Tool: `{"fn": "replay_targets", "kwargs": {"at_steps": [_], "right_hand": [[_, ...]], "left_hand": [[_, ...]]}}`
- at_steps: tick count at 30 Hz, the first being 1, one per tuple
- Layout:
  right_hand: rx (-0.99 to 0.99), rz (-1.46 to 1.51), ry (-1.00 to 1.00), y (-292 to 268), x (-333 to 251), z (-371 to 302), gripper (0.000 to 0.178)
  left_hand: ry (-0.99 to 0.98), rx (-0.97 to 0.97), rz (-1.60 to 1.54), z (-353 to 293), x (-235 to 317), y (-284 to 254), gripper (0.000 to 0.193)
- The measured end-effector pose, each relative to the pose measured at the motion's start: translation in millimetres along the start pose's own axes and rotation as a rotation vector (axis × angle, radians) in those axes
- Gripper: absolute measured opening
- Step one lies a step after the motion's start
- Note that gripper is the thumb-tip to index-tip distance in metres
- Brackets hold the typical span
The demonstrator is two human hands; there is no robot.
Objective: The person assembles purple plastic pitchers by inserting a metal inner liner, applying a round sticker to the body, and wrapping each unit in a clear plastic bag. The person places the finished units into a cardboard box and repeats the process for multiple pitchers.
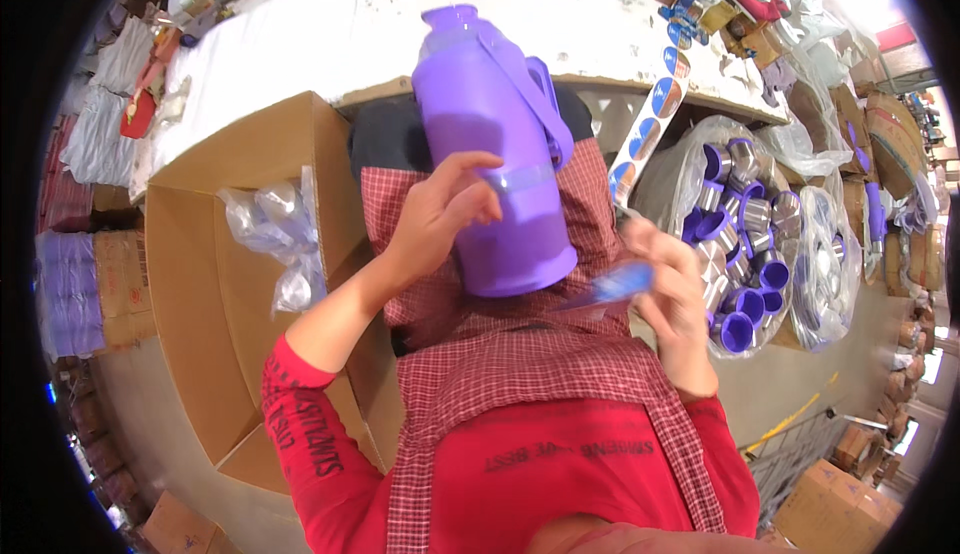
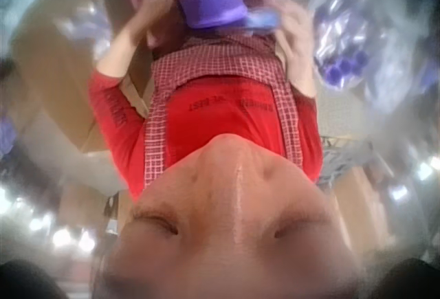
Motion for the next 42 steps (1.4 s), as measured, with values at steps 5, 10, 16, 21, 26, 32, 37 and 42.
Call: {"fn": "replay_targets", "kwargs": {"at_steps": [5,10,16,21,26,32,37,42], "right_hand": [[-0.045,-0.094,0.156,19.8,68.2,42.2,0.010],[-0.020,-0.404,-0.086,16.2,86.0,48.0,0.010],[-0.034,-0.589,-0.176,12.9,92.6,53.7,0.009],[-0.027,-0.565,-0.145,14.9,93.8,56.9,0.009],[-0.040,-0.596,-0.154,18.6,92.3,56.7,0.009],[-0.049,-0.657,-0.127,20.5,93.5,56.2,0.009],[-0.033,-0.626,-0.129,25.8,92.0,59.3,0.012],[-0.048,-0.669,-0.157,27.8,92.8,59.6,0.013]], "left_hand": [[-0.003,-0.127,-0.200,-38.8,-27.7,4.3,0.055],[-0.155,0.122,0.035,-38.3,-45.8,-1.9,0.061],[-0.148,0.195,0.150,-29.7,-51.7,-7.3,0.062],[-0.116,0.213,0.171,-31.1,-52.6,-10.3,0.061],[-0.123,0.224,0.178,-32.1,-54.0,-13.3,0.061],[-0.117,0.228,0.152,-31.3,-54.8,-14.9,0.060],[-0.107,0.258,0.167,-31.8,-56.5,-17.6,0.059],[-0.098,0.274,0.234,-27.7,-59.1,-17.9,0.061]]}}
Point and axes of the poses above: each hand's wrist, its own z-axis towards the middle knuckle, its own y-axis out of the palm, x = y × z, the point moved 2 cm from there along z, towards the middle knuckle, and after that the axes turned 15 degrees about -y, right-handed, at the moved point
